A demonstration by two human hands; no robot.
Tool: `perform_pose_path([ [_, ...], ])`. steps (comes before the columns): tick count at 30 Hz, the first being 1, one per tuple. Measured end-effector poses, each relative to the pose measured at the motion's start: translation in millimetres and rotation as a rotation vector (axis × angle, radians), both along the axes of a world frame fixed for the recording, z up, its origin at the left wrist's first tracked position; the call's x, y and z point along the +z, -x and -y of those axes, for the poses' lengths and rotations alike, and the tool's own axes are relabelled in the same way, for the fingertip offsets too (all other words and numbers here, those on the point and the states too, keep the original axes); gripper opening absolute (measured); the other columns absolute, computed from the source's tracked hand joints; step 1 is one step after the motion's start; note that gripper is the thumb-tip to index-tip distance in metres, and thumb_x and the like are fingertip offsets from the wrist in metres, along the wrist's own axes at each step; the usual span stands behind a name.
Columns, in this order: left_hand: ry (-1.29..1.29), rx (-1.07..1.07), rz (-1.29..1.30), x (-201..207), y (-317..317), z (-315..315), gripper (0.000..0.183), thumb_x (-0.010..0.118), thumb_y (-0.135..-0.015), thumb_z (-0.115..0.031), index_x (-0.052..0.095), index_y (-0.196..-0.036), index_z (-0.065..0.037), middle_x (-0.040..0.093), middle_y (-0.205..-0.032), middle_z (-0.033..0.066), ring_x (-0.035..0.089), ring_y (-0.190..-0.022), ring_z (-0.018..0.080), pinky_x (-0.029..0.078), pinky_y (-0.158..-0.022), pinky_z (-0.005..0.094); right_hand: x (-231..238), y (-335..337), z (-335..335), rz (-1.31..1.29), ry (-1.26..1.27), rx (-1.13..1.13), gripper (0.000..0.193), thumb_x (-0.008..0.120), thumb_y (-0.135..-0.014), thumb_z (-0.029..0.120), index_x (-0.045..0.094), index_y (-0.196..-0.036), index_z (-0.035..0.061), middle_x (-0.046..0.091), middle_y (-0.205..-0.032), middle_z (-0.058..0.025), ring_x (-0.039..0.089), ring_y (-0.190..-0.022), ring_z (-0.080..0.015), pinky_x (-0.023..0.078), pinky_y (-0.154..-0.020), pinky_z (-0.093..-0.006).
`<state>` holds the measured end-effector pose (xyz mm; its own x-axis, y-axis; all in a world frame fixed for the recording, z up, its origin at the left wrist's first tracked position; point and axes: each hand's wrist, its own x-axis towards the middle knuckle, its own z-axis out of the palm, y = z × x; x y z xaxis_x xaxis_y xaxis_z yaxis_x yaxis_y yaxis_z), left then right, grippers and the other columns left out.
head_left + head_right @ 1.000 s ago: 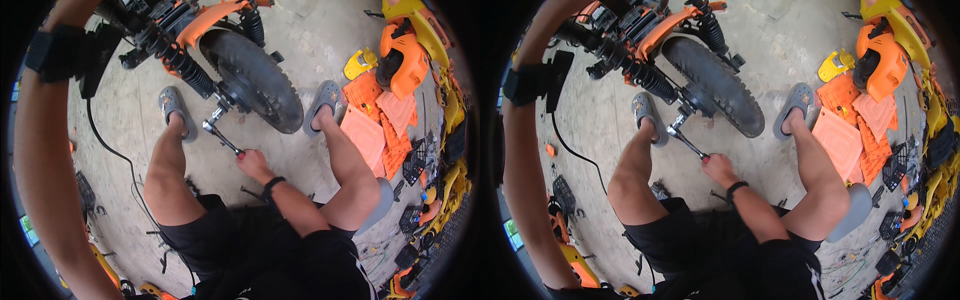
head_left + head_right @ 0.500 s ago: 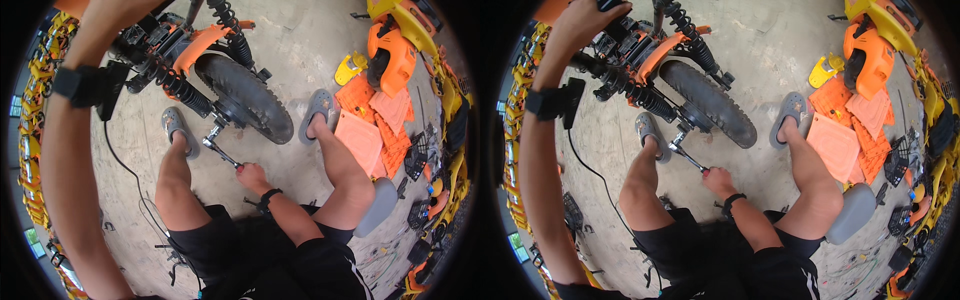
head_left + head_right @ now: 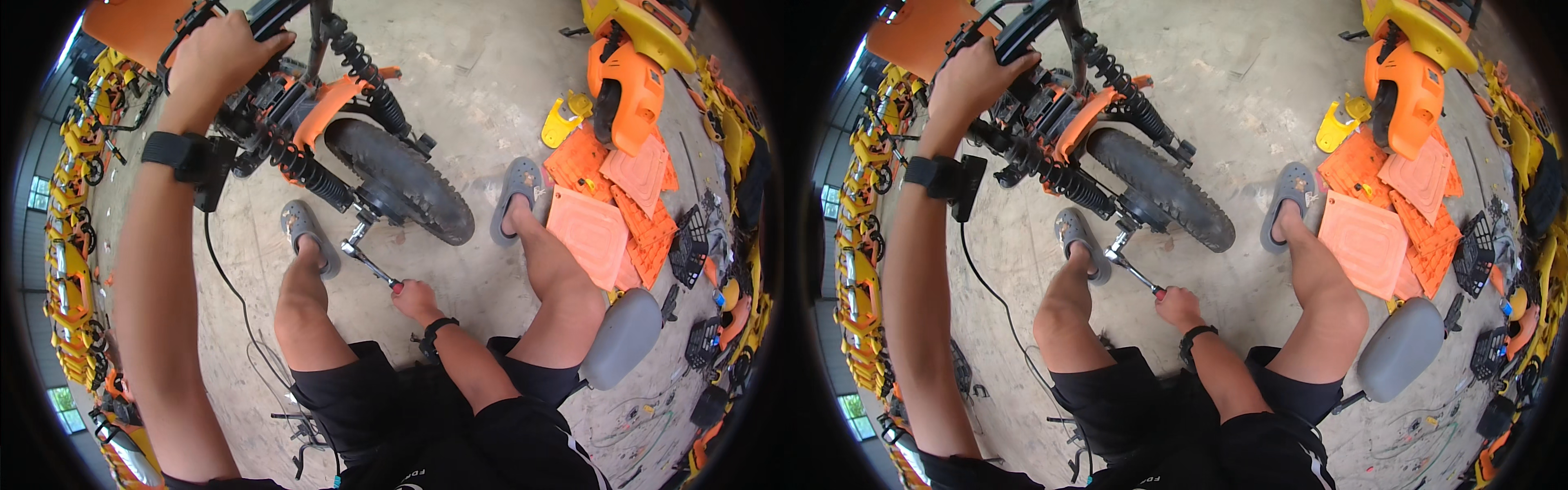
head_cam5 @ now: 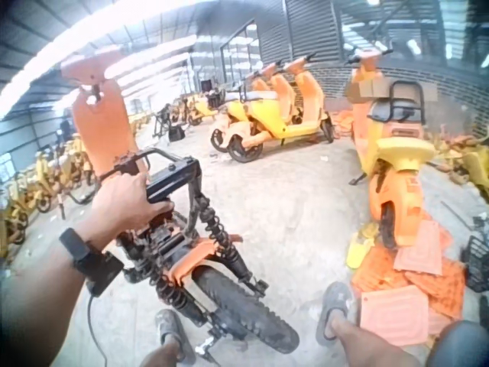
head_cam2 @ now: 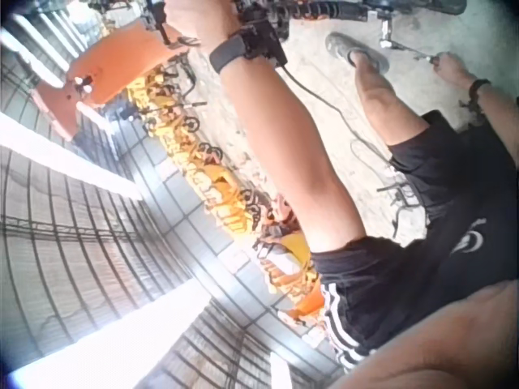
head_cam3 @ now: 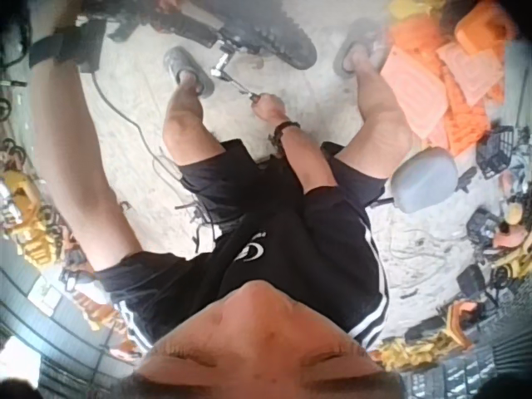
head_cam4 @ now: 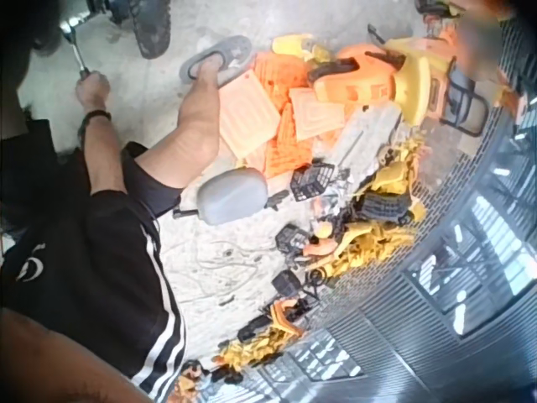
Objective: The person attaches components to the rear wheel and suspension of an electric scooter. They use a socket wrench to tighten bolts on the wheel and frame while seated on the floor in a warehouse with many other similar scooters.
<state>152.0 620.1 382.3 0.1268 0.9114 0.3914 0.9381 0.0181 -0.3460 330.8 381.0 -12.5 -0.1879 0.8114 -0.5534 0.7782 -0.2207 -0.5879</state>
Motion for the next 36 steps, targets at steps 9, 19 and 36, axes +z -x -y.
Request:
perform_pose_path([
  [9,0.047,-0.114,0.038,8.3,1.6,6.8,0.059,0.059,-0.077,-0.058,0.066,-0.088,0.0,0.067,-0.081,0.0189,0.066,-0.076,0.0349,0.054,-0.068,0.0402,-14.9,0.1,-0.3,0.013,-0.092,-0.002,0.03,0.053,-0.08,0.031,0.067,-0.082,0.0039,0.065,-0.083,-0.022,0.062,-0.081,-0.0387,0.05,-0.078,-0.0459],
  [19,0.03,0.009,0.025,5.3,-5.9,0.1,0.062,0.059,-0.076,-0.061,0.068,-0.084,0.0,0.067,-0.075,0.0176,0.067,-0.069,0.0325,0.055,-0.064,0.0399,-2.5,-2.3,-10.4,0.075,-0.028,0.047,0.029,0.054,-0.077,0.031,0.066,-0.084,0.0051,0.065,-0.082,-0.0208,0.063,-0.082,-0.0387,0.05,-0.078,-0.0466],
  [36,0.073,0.075,0.14,12.4,-16.6,8.9,0.055,0.065,-0.074,-0.055,0.064,-0.08,0.0,0.067,-0.075,0.0167,0.066,-0.07,0.0318,0.054,-0.063,0.0391,-19.9,-4.6,2.2,0.046,-0.229,0.009,0.023,0.057,-0.074,0.029,0.062,-0.076,0.0069,0.064,-0.069,-0.0197,0.062,-0.068,-0.0404,0.05,-0.068,-0.0495],
])
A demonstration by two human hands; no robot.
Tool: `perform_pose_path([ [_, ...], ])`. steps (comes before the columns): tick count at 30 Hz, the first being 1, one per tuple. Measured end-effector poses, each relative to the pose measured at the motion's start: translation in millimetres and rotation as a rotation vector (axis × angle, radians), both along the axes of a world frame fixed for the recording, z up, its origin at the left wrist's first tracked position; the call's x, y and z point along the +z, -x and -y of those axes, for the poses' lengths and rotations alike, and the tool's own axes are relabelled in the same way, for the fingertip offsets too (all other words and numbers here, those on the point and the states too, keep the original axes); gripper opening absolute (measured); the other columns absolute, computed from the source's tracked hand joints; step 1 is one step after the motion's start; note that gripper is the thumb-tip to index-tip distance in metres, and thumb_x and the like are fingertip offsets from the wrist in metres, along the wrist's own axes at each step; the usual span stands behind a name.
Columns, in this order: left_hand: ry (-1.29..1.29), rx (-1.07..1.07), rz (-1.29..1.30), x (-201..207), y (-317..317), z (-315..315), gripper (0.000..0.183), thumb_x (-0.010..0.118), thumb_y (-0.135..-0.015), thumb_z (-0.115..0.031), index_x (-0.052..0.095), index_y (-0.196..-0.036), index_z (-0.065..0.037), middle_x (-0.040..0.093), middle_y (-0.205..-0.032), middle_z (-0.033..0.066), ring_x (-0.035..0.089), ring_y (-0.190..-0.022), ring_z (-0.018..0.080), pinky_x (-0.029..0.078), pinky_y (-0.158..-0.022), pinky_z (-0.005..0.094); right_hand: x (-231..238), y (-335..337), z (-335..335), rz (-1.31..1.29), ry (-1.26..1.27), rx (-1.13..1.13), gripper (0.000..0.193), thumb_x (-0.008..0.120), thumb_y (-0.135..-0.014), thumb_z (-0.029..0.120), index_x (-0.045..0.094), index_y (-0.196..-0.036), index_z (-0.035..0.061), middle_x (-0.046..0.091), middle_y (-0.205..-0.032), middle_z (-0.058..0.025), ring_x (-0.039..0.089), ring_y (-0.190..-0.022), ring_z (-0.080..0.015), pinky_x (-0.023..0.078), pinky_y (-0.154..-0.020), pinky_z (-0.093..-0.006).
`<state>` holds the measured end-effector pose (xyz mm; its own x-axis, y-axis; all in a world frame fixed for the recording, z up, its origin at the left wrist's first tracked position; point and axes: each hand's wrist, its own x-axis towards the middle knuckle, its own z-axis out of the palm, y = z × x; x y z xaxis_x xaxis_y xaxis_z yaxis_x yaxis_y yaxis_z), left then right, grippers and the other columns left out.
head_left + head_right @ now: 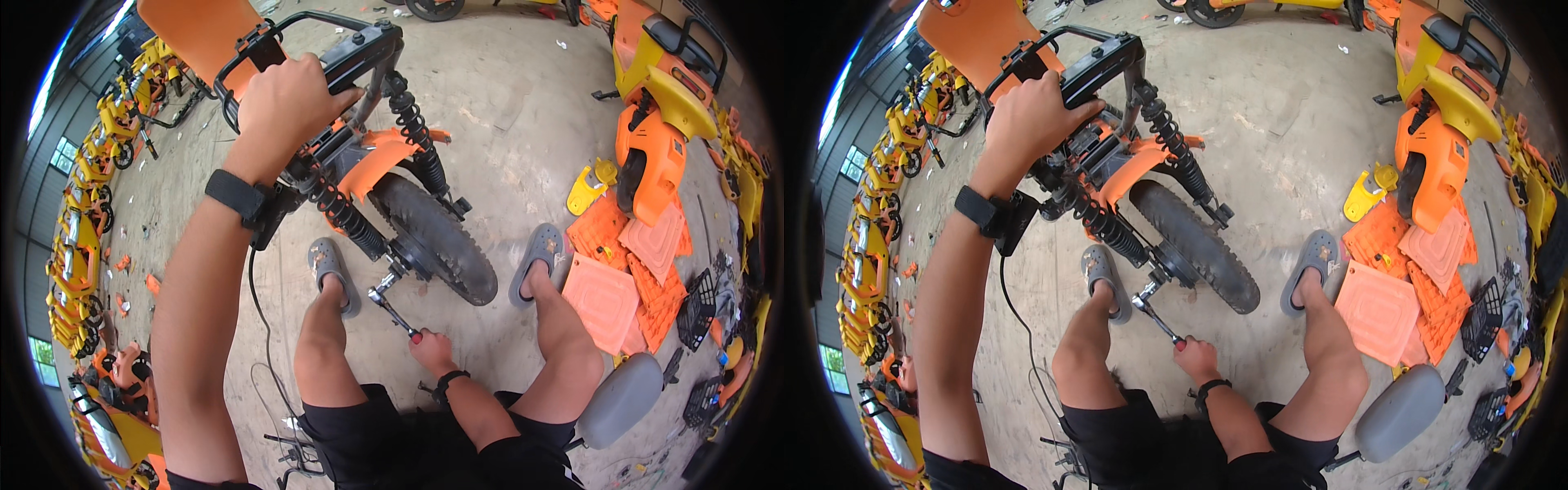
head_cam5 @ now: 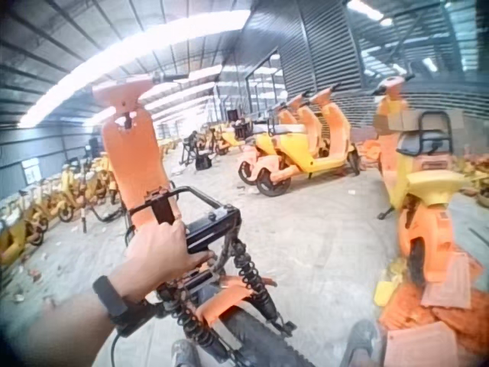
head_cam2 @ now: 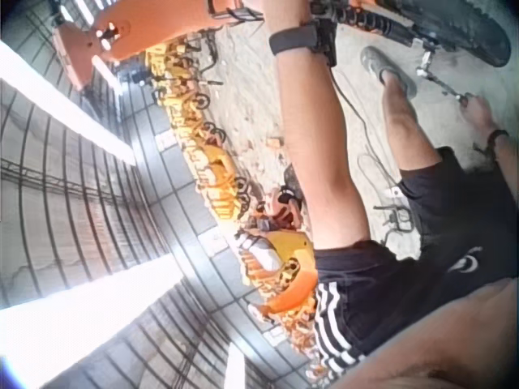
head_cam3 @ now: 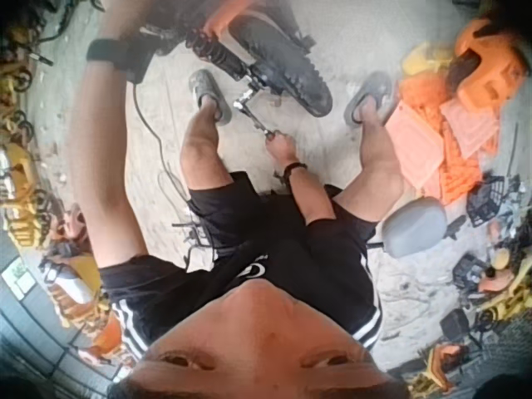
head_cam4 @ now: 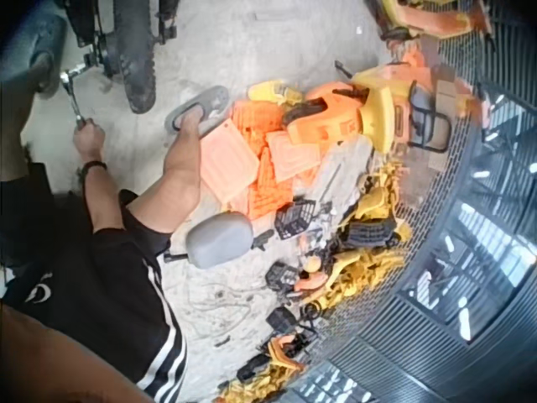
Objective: The person attaches components to the rear wheel and suspension of an electric scooter. They use a socket wrench to tighten bolts on the wheel and frame while seated on the floor in a warehouse with many other similar scooters.
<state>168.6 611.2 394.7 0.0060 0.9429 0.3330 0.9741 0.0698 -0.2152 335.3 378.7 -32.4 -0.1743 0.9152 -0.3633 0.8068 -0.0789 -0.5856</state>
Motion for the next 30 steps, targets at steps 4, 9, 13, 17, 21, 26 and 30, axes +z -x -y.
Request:
perform_pose_path([
  [4,-0.022,-0.006,-0.004,0.7,-2.6,3.1,0.055,0.066,-0.074,-0.053,0.063,-0.08,0.001,0.066,-0.074,0.0168,0.066,-0.069,0.0316,0.053,-0.063,0.0394,-5.1,-1.6,4.1,0.017,-0.013,0.014,0.023,0.056,-0.074,0.03,0.062,-0.078,0.0075,0.064,-0.068,-0.0189,0.062,-0.067,-0.0398,0.05,-0.068,-0.0492],
  [9,-0.007,0.013,0.031,1.6,-8.1,2.8,0.054,0.066,-0.074,-0.053,0.062,-0.082,0.001,0.067,-0.077,0.0169,0.066,-0.071,0.0316,0.053,-0.064,0.0388,7.0,3.2,3.3,0.004,0.123,-0.042,0.024,0.057,-0.075,0.03,0.064,-0.083,0.008,0.065,-0.076,-0.0182,0.062,-0.075,-0.0386,0.05,-0.072,-0.0477],
  [13,0.027,0.05,0.011,5.3,-7.3,4.9,0.055,0.066,-0.074,-0.054,0.062,-0.086,0.0,0.067,-0.079,0.0158,0.067,-0.074,0.0305,0.053,-0.066,0.0377,35.9,7.5,8.8,-0.078,0.206,-0.06,0.027,0.056,-0.075,0.029,0.064,-0.087,0.0065,0.065,-0.082,-0.0196,0.061,-0.081,-0.039,0.049,-0.075,-0.0469],
  [17,0.043,0.054,0.051,3.6,1.6,6.3,0.056,0.065,-0.074,-0.055,0.063,-0.091,-0.001,0.068,-0.086,0.0134,0.067,-0.08,0.028,0.053,-0.071,0.0359,54.3,12.3,8.8,-0.08,0.253,-0.023,0.028,0.055,-0.075,0.028,0.063,-0.088,0.0051,0.064,-0.086,-0.0213,0.06,-0.086,-0.0398,0.048,-0.079,-0.046],
  [21,0.048,0.028,0.094,4.8,-0.4,5.9,0.056,0.066,-0.074,-0.055,0.065,-0.096,-0.004,0.068,-0.091,0.011,0.067,-0.082,0.0245,0.052,-0.072,0.0337,74.4,4.2,8.9,-0.054,0.258,0.06,0.028,0.054,-0.074,0.027,0.064,-0.086,0.0045,0.064,-0.089,-0.0211,0.059,-0.089,-0.0402,0.048,-0.079,-0.0451],
  [26,0.029,0.007,0.115,3.7,6.2,6.9,0.051,0.068,-0.072,-0.052,0.065,-0.095,-0.006,0.068,-0.086,0.0085,0.067,-0.08,0.023,0.053,-0.071,0.0331,108.5,-7.9,29.6,-0.076,0.222,0.142,0.027,0.058,-0.071,0.027,0.063,-0.085,0.0048,0.064,-0.085,-0.0199,0.06,-0.085,-0.0386,0.048,-0.076,-0.0438],
  [30,0.031,-0.02,0.15,-1.8,2.9,5.6,0.05,0.069,-0.072,-0.051,0.065,-0.094,-0.006,0.069,-0.086,0.009,0.067,-0.079,0.0236,0.053,-0.07,0.0331,165.4,-36.9,37.6,-0.197,0.202,0.074,0.027,0.061,-0.072,0.029,0.062,-0.082,0.0036,0.062,-0.08,-0.0203,0.06,-0.079,-0.0389,0.047,-0.07,-0.0446],
])
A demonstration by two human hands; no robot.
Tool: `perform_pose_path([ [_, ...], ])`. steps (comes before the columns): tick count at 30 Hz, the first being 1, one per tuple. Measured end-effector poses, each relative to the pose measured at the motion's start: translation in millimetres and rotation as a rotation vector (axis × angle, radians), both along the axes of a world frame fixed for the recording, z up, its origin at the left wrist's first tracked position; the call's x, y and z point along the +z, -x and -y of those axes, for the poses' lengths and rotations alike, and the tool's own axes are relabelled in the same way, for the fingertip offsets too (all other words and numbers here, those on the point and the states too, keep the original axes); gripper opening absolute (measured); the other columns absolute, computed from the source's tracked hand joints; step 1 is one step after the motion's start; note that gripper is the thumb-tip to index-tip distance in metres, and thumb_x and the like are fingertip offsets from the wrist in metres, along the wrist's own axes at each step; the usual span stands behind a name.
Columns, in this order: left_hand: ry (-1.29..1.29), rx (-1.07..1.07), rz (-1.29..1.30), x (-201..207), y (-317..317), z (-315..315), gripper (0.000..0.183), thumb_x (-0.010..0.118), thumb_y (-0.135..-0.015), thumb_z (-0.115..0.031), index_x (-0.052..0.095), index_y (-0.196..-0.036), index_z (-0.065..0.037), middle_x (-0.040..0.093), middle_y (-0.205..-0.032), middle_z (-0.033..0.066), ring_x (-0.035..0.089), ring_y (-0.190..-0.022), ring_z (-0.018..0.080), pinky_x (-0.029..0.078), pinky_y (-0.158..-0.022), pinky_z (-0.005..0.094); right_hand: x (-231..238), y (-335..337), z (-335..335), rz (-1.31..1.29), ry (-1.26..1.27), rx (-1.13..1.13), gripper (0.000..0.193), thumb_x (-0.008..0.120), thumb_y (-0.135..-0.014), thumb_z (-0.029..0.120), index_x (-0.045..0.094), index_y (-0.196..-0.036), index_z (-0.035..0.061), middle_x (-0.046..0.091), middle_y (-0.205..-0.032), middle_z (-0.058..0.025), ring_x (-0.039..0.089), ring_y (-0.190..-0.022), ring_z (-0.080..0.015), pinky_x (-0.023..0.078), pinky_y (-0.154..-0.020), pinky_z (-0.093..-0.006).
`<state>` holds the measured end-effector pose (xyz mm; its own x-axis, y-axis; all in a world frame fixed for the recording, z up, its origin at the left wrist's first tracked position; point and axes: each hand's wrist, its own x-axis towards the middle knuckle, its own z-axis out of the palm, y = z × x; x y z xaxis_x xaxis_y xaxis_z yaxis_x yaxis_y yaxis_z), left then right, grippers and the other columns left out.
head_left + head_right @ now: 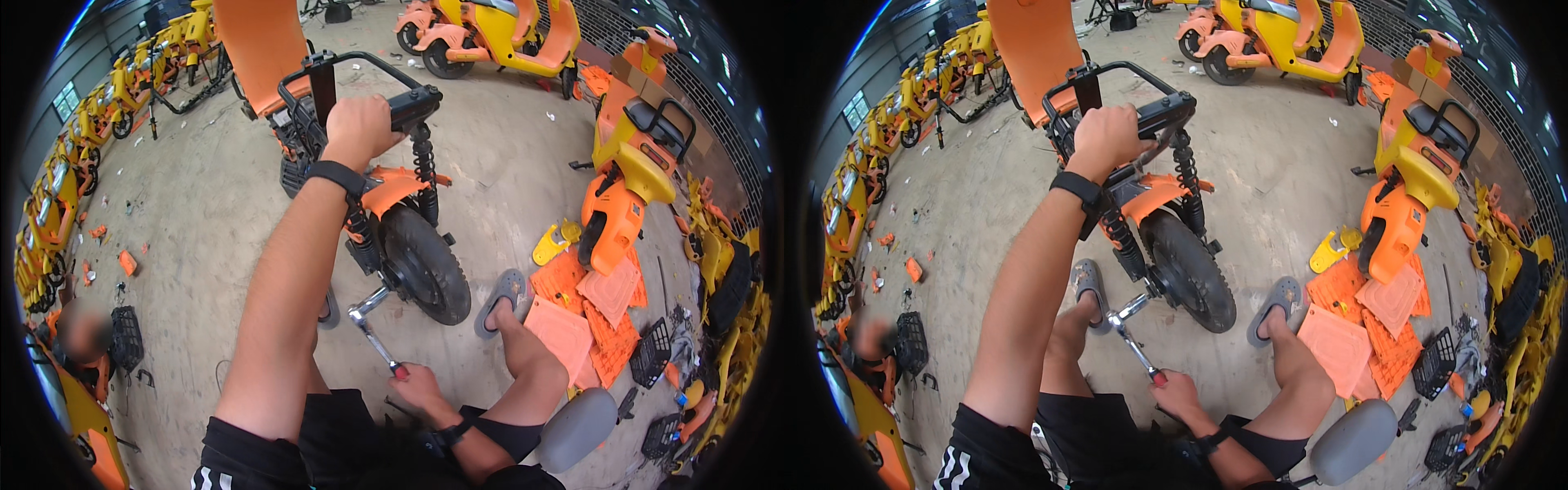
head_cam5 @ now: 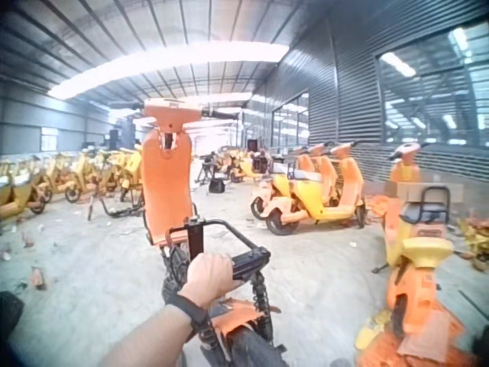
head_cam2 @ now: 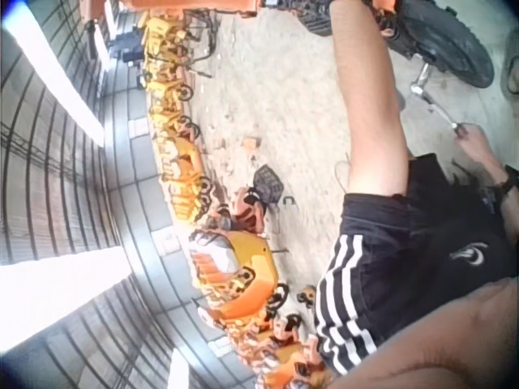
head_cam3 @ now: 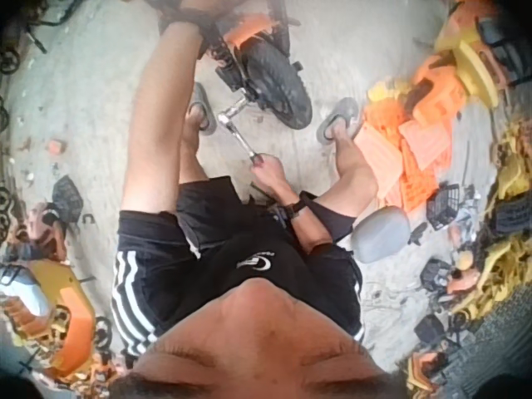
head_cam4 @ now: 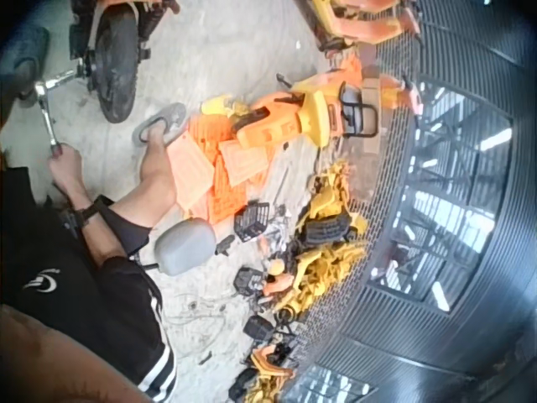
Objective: The person attaches components to the rear wheel and suspension of an electric scooter. They use a socket wrench to tighten bolts on the wheel and frame while seated on the floor in a warehouse with many other similar scooters.
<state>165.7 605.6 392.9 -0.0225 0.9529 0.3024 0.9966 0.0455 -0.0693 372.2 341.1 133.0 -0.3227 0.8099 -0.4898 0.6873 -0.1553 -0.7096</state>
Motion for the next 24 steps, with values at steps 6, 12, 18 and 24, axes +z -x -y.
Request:
perform_pose_path([
  [6,-0.028,-0.012,0.022,4.5,4.4,0.4,0.047,0.069,-0.072,-0.046,0.065,-0.095,-0.005,0.069,-0.086,0.01,0.067,-0.08,0.0249,0.053,-0.071,0.0338,108.6,-102.0,10.2,-0.066,-0.467,-0.182,0.026,0.072,-0.07,0.023,0.062,-0.081,0.0019,0.05,-0.056,-0.0054,0.048,-0.05,-0.0164,0.041,-0.051,-0.0299],
  [12,-0.053,-0.02,0.055,11.9,2.9,-1.8,0.039,0.071,-0.071,-0.042,0.068,-0.087,-0.007,0.068,-0.083,0.0131,0.067,-0.078,0.0283,0.053,-0.071,0.0361,214.8,-180.8,3.3,-0.191,-0.635,-0.597,0.021,0.059,-0.083,0.002,0.056,-0.103,-0.0013,0.05,-0.059,-0.0001,0.049,-0.042,-0.0072,0.037,-0.037,-0.0214],
  [18,-0.035,-0.037,-0.027,2.1,6.3,4.4,0.048,0.069,-0.073,-0.048,0.061,-0.084,-0.002,0.067,-0.074,0.0128,0.067,-0.07,0.0272,0.053,-0.064,0.0344,106.8,-242.2,-51.3,-0.076,-0.389,-0.739,0.018,0.061,-0.08,0.003,0.061,-0.097,0.0007,0.045,-0.052,0.0027,0.045,-0.042,-0.0066,0.037,-0.039,-0.0235],
  [24,0.037,0.037,-0.025,2.9,-6.8,-0.9,0.052,0.067,-0.073,-0.051,0.057,-0.083,0.0,0.066,-0.072,0.0156,0.066,-0.067,0.0296,0.053,-0.063,0.0363,-38.2,-225.0,-78.1,-0.154,-0.099,-0.777,0.022,0.06,-0.067,-0.004,0.062,-0.088,0.002,0.048,-0.057,-0.0009,0.049,-0.044,-0.0107,0.039,-0.04,-0.0266],
])
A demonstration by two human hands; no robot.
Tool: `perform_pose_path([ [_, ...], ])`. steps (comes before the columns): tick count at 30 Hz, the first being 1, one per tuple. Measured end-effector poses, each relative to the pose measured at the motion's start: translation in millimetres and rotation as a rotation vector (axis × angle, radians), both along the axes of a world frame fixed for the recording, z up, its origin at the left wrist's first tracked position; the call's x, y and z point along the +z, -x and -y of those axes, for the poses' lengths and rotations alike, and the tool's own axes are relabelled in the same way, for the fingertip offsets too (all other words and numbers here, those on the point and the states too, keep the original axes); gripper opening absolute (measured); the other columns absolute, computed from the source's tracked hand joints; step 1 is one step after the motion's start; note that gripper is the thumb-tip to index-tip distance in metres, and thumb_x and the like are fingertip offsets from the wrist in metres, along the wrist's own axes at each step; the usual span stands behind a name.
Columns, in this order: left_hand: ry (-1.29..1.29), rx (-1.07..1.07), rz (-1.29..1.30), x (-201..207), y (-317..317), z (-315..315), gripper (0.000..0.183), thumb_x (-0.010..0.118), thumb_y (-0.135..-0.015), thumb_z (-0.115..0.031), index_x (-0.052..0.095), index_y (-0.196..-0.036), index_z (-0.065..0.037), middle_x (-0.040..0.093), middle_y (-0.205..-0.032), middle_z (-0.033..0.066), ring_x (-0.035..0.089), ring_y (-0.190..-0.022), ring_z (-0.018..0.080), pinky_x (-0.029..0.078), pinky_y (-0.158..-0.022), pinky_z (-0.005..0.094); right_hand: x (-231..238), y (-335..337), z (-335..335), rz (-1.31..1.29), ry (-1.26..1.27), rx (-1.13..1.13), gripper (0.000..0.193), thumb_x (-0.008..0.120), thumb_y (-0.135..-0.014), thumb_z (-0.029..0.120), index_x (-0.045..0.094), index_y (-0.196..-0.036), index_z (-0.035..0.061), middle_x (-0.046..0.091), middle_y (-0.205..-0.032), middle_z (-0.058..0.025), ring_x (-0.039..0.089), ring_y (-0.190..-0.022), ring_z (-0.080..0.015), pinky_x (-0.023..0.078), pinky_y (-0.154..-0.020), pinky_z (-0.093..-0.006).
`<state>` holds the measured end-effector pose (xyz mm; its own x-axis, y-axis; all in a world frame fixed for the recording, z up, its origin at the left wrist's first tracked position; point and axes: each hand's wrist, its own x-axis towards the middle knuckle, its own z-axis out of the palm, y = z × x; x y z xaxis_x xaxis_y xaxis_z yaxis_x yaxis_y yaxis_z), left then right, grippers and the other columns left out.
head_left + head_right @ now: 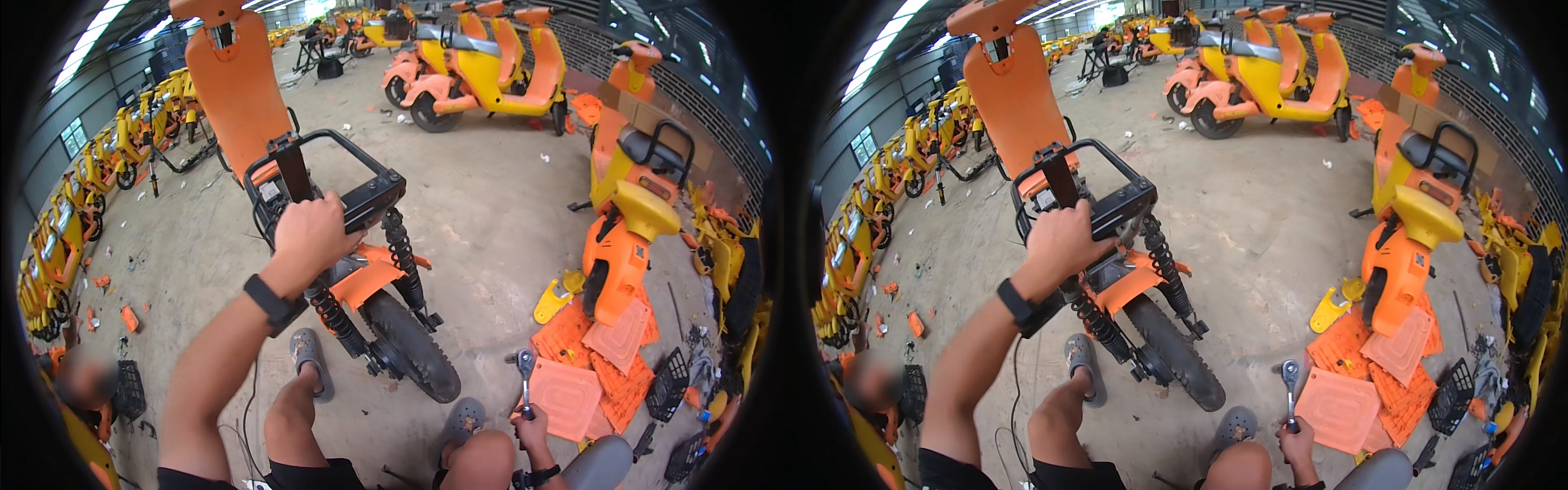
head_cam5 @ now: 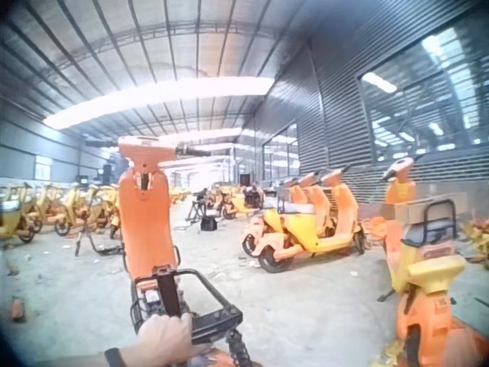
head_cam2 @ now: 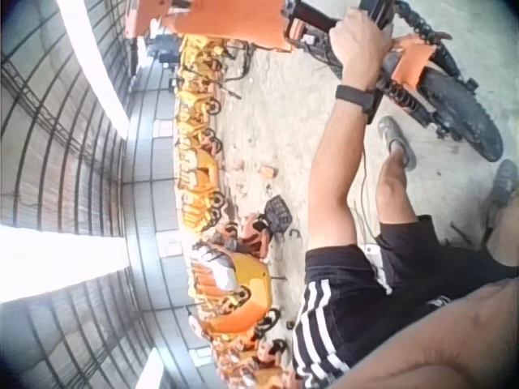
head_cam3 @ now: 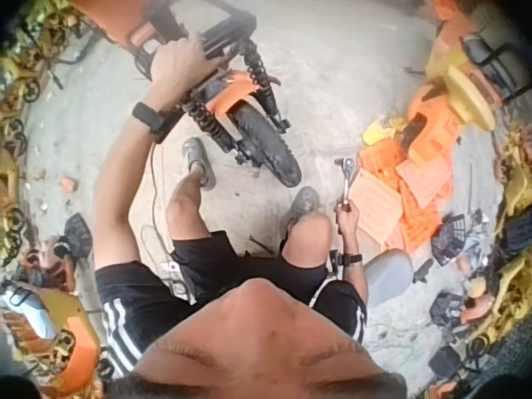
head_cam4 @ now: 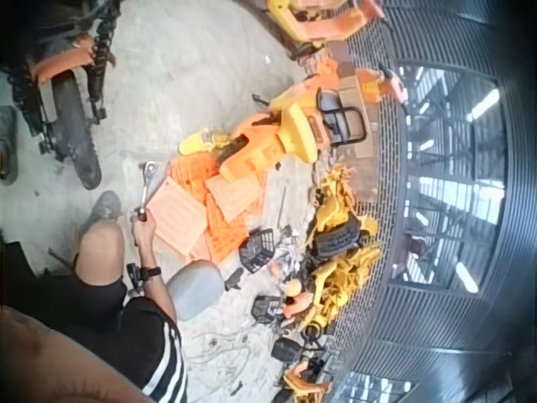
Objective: The person attaches components to the rear wheel and suspension of an electric scooter. They use a socket wrench to tighten bolts on the wheel and frame while seated on the floor in a warehouse with many other similar scooters.
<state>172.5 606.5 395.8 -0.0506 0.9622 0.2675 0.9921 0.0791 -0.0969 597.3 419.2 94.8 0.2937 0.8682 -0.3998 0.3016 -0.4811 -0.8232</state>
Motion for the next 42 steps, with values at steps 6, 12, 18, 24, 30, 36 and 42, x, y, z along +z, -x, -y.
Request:
perform_pose_path([
  [6,-0.026,0.022,-0.08,15.6,-0.6,-0.9,0.054,0.069,-0.072,-0.049,0.055,-0.082,0.002,0.063,-0.066,0.0162,0.064,-0.064,0.0321,0.051,-0.058,0.0396,-68.0,34.1,-44.5,0.088,-0.071,0.24,0.025,0.058,-0.068,0.0,0.063,-0.093,0.0007,0.052,-0.061,-0.0031,0.05,-0.048,-0.0127,0.043,-0.045,-0.0284],
  [12,0.009,0.047,-0.099,6.9,-7.0,-7.5,0.053,0.068,-0.073,-0.051,0.053,-0.078,0.0,0.062,-0.065,0.0164,0.063,-0.062,0.0328,0.05,-0.056,0.0399,-87.0,52.0,-79.9,0.306,-0.046,0.407,0.029,0.058,-0.066,0.01,0.065,-0.093,-0.0001,0.062,-0.078,-0.0198,0.061,-0.072,-0.0346,0.049,-0.068,-0.0392],
  [18,0.012,0.052,-0.118,3.2,-4.9,-6.6,0.055,0.068,-0.073,-0.052,0.053,-0.08,0.001,0.063,-0.067,0.0164,0.063,-0.063,0.0317,0.05,-0.056,0.0395,-111.5,43.4,-78.8,0.472,-0.094,0.53,0.033,0.059,-0.067,0.013,0.064,-0.099,0.0029,0.063,-0.09,-0.0196,0.06,-0.084,-0.0362,0.048,-0.076,-0.0429],
  [24,-0.037,0.029,-0.136,3.5,-10.8,-8.6,0.056,0.069,-0.071,-0.052,0.054,-0.085,0.001,0.062,-0.066,0.0158,0.063,-0.063,0.032,0.05,-0.057,0.0395,-123.5,47.1,-69.3,0.486,-0.104,0.514,0.033,0.059,-0.069,0.013,0.064,-0.1,0.0029,0.063,-0.089,-0.0198,0.06,-0.086,-0.037,0.048,-0.076,-0.0443],
  [30,-0.061,0.053,-0.114,-1.7,-7.5,-7.5,0.054,0.072,-0.07,-0.048,0.056,-0.088,0.0,0.062,-0.068,0.0194,0.063,-0.065,0.0351,0.049,-0.059,0.042,-135.0,46.5,-86.9,0.292,0.073,0.432,0.029,0.064,-0.072,0.016,0.063,-0.097,0.0015,0.059,-0.066,-0.0152,0.061,-0.063,-0.0321,0.049,-0.062,-0.0384],
  [36,-0.15,0.027,-0.187,-9.8,-16.8,-13.4,0.052,0.074,-0.071,-0.044,0.057,-0.088,0.002,0.062,-0.068,0.0191,0.064,-0.066,0.0351,0.049,-0.061,0.0408,-94.5,43.8,-111.4,-0.42,0.115,0.244,0.028,0.069,-0.076,0.015,0.064,-0.101,0.0018,0.045,-0.055,0.0001,0.05,-0.055,-0.0077,0.041,-0.049,-0.0279],
  [42,-0.11,0.152,-0.159,5.3,-16.1,-3.4,0.053,0.075,-0.07,-0.037,0.058,-0.098,0.006,0.065,-0.074,0.0167,0.064,-0.065,0.0276,0.049,-0.063,0.0351,-102.0,74.7,-159.6,-0.394,0.004,0.449,0.041,0.061,-0.073,0.006,0.064,-0.114,0.0094,0.044,-0.056,0.0009,0.044,-0.047,-0.008,0.036,-0.044,-0.0258],
])
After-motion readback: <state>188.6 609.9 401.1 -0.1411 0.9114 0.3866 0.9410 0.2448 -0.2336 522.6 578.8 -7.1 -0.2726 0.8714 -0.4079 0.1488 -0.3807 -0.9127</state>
